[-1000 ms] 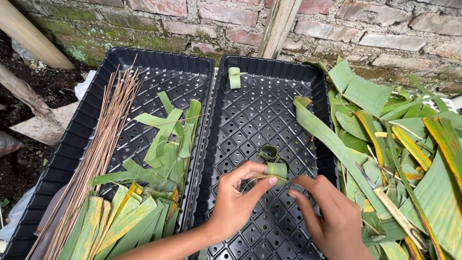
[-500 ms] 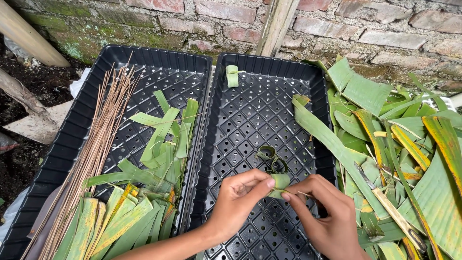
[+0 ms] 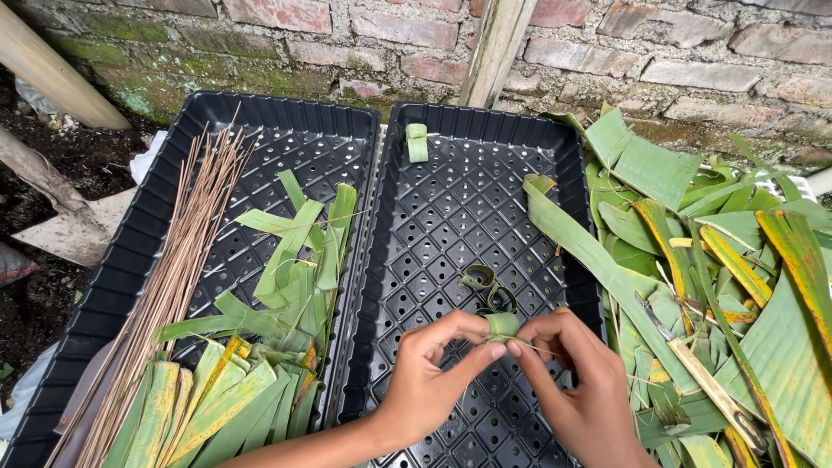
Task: Folding and rolling leaf strips into small cylindrical containers and securing them with thin sticks for agricultural use.
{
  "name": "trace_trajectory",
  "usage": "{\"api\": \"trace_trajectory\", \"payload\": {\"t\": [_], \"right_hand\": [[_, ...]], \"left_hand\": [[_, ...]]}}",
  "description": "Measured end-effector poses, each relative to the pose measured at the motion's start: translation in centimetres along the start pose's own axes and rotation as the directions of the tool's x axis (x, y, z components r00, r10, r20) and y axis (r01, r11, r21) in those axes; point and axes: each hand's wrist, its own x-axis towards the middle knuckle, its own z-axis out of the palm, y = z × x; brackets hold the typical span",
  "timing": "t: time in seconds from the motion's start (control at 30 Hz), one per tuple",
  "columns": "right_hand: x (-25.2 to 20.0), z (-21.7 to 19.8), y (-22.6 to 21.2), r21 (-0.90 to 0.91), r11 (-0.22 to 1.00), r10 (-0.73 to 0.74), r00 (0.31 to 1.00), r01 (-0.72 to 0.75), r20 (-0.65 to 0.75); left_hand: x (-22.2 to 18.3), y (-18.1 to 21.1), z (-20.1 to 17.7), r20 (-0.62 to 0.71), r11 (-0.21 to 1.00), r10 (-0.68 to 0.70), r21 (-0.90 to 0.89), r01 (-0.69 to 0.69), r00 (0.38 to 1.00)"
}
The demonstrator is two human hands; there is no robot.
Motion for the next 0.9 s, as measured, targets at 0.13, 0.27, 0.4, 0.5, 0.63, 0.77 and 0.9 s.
{"api": "trace_trajectory", "payload": {"t": [0.13, 0.27, 0.4, 0.5, 0.63, 0.77, 0.9], "right_hand": [[-0.4, -0.1, 0.4, -0.055, 0.993, 0.101, 0.995, -0.100, 0.008], [-0.7, 0.2, -0.4, 0.178, 0.964, 0.198, 0.980, -0.197, 0.010], [-1.5, -0.1, -0.5, 0.406, 0.880, 0.284, 0.958, -0.247, -0.034], [-2.1, -0.7, -1.2, 0.401, 0.895, 0.238, 0.970, -0.197, -0.055], [-3.3, -1.5, -1.1, 0.388, 0.909, 0.190, 0.980, -0.154, -0.055], [-4.9, -2.6, -1.4, 0.403, 0.910, 0.137, 0.989, -0.101, -0.061], [-5.9, -3.1, -1.9, 0.363, 0.930, 0.092, 0.990, -0.049, -0.103]], "left_hand": [[0.1, -0.3, -0.3, -0.083, 0.995, -0.044, -0.088, 0.037, 0.996], [-0.1, 0.4, -0.4, 0.006, 0.993, -0.045, -0.112, 0.045, 0.999], [-0.4, 2.3, 0.3, 0.046, 0.996, -0.048, -0.074, 0.052, 0.998], [-0.7, 3.1, 1.0, 0.027, 0.994, -0.100, -0.037, 0.101, 0.995], [-2.0, 3.1, 2.3, -0.044, 0.996, -0.085, 0.005, 0.085, 0.995], [-3.6, 3.9, 4.0, -0.105, 0.997, -0.045, 0.065, 0.052, 0.993], [-4.5, 4.5, 4.5, -0.082, 0.993, -0.051, 0.101, 0.059, 0.995]]}}
